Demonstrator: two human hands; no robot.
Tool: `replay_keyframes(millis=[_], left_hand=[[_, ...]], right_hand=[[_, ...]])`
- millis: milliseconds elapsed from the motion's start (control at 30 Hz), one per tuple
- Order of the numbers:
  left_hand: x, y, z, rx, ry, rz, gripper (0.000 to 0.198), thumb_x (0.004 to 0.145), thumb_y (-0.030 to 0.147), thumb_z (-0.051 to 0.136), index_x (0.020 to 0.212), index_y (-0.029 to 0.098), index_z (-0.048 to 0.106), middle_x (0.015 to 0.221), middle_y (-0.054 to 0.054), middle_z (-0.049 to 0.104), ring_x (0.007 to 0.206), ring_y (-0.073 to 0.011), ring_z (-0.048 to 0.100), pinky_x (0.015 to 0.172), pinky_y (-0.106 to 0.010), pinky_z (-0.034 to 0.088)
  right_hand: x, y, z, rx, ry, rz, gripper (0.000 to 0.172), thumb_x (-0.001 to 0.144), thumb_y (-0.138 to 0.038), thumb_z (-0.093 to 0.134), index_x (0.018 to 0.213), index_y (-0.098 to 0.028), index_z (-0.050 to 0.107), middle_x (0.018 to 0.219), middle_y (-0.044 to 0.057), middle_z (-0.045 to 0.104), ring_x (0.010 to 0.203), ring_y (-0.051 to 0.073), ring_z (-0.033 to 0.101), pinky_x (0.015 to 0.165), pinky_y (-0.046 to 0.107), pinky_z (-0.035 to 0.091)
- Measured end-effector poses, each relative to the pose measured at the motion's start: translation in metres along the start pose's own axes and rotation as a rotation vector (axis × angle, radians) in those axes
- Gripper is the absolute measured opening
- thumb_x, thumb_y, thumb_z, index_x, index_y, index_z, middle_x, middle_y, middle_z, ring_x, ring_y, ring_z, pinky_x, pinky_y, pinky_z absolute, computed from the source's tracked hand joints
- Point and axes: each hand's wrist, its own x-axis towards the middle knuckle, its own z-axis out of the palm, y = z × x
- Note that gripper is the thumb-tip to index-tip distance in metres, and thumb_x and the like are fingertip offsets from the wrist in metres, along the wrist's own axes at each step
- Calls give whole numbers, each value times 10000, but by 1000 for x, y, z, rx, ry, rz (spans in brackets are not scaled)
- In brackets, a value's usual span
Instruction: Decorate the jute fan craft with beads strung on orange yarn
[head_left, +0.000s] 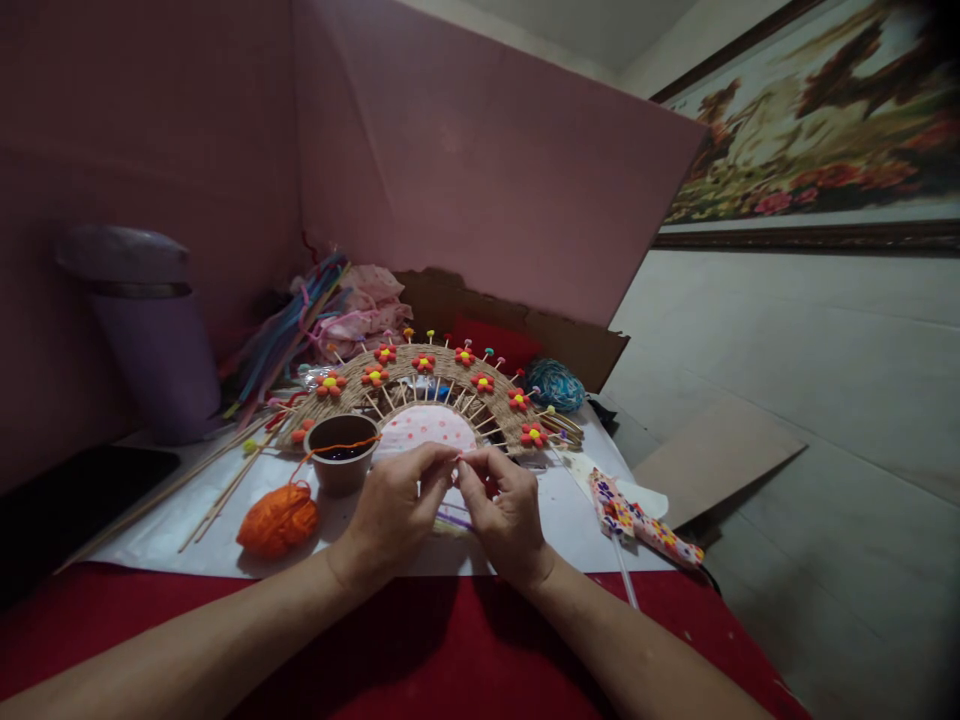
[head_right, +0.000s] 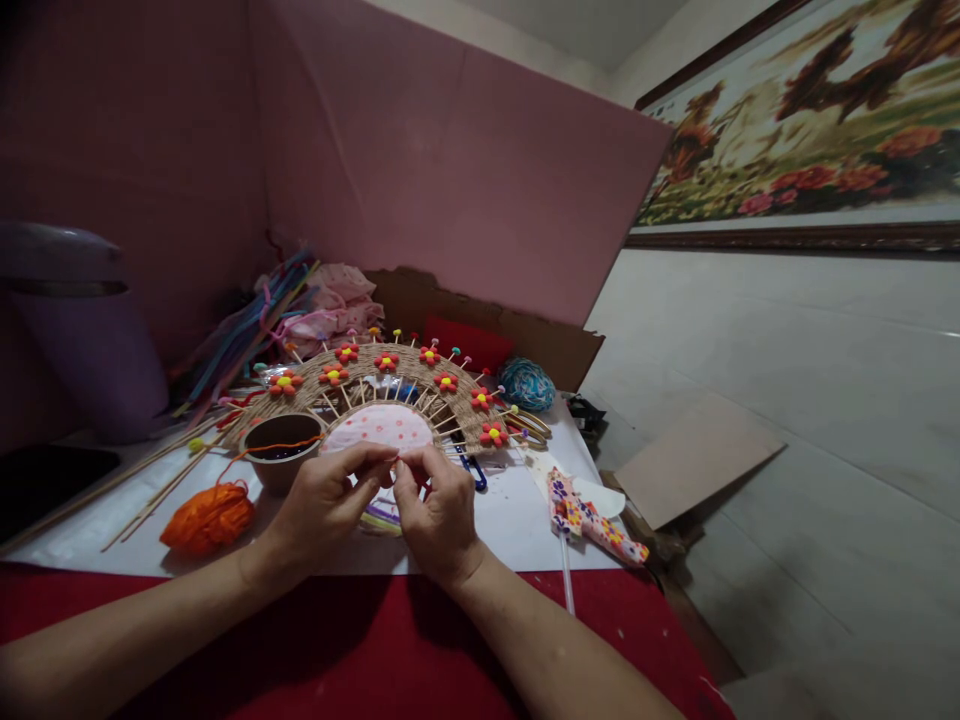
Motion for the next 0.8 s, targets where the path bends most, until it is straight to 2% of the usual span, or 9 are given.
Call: replay_keyframes(millis=[333,800], left_hand=[[1,1,-1,-4,-5,11,138,837,155,512,847,164,649,739,-27,696,655,-141,631,608,-252,475],[0,-2,0,72,13,6,145,821,142,526,828,164,669,729,-34,704,650,-156,639,636,-275,489]], right_hand=[[0,-2,-1,-11,-26,-23,161,840,-203,481,756,-162,611,658,14,604,590,124,531,557,230,405],[1,-2,-1,-15,-30,-46,162,827,-182,476,767,-161,625,662,18,610,573,123,524,531,226,395]])
